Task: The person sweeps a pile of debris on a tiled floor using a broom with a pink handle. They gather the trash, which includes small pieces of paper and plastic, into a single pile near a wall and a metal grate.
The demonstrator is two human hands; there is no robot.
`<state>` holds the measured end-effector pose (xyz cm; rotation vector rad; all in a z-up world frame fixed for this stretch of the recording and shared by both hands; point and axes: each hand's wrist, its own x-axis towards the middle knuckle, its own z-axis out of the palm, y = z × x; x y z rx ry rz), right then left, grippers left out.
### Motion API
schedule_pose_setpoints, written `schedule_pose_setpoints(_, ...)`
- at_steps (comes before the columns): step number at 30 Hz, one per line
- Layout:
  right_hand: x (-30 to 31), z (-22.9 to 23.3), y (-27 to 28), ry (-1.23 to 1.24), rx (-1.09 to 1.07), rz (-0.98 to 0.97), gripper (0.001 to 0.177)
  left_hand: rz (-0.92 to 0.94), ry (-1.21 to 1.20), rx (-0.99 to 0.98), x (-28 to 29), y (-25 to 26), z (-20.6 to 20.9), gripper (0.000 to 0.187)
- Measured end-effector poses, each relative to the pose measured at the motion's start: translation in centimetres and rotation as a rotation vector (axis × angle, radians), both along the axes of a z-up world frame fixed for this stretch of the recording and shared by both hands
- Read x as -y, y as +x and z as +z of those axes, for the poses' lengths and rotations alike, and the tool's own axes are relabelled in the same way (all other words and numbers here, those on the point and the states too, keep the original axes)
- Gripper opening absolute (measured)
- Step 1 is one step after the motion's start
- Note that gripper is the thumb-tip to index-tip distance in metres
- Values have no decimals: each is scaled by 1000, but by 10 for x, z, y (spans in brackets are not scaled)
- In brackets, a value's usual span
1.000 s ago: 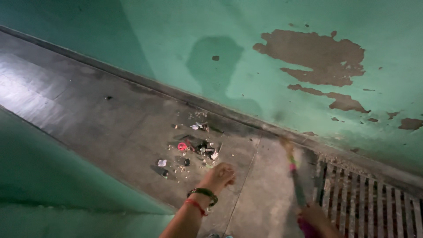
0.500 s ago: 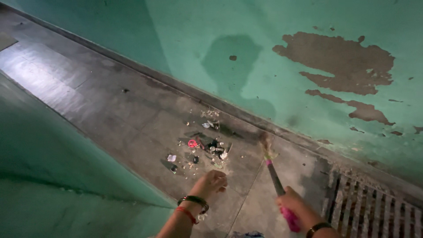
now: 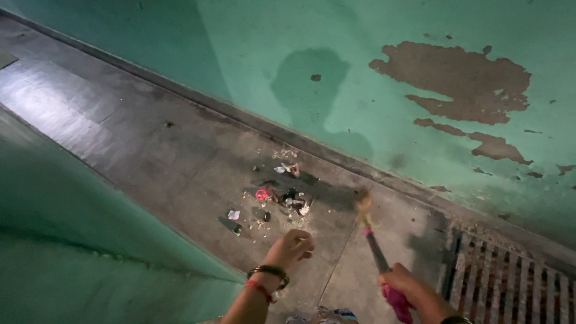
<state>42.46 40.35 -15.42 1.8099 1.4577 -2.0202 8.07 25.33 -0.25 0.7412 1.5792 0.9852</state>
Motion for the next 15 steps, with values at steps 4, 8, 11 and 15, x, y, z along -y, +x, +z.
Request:
schedule_pose_setpoints(4, -7, 30, -13, -27, -114, -30, 24, 11, 80, 81, 3, -1, -19, 37)
schedule_pose_setpoints(8, -3, 106, -41, -45, -155, 8, 35, -41, 101, 53, -12, 15, -23, 38)
schedule_pose_setpoints(11, 0, 155, -58, 45, -65, 196, 44, -112, 97, -51, -29, 28, -15, 39)
schedule_pose_setpoints(15, -23, 168, -35, 508, 293, 728, 68, -102, 99, -55, -48, 38, -16, 38)
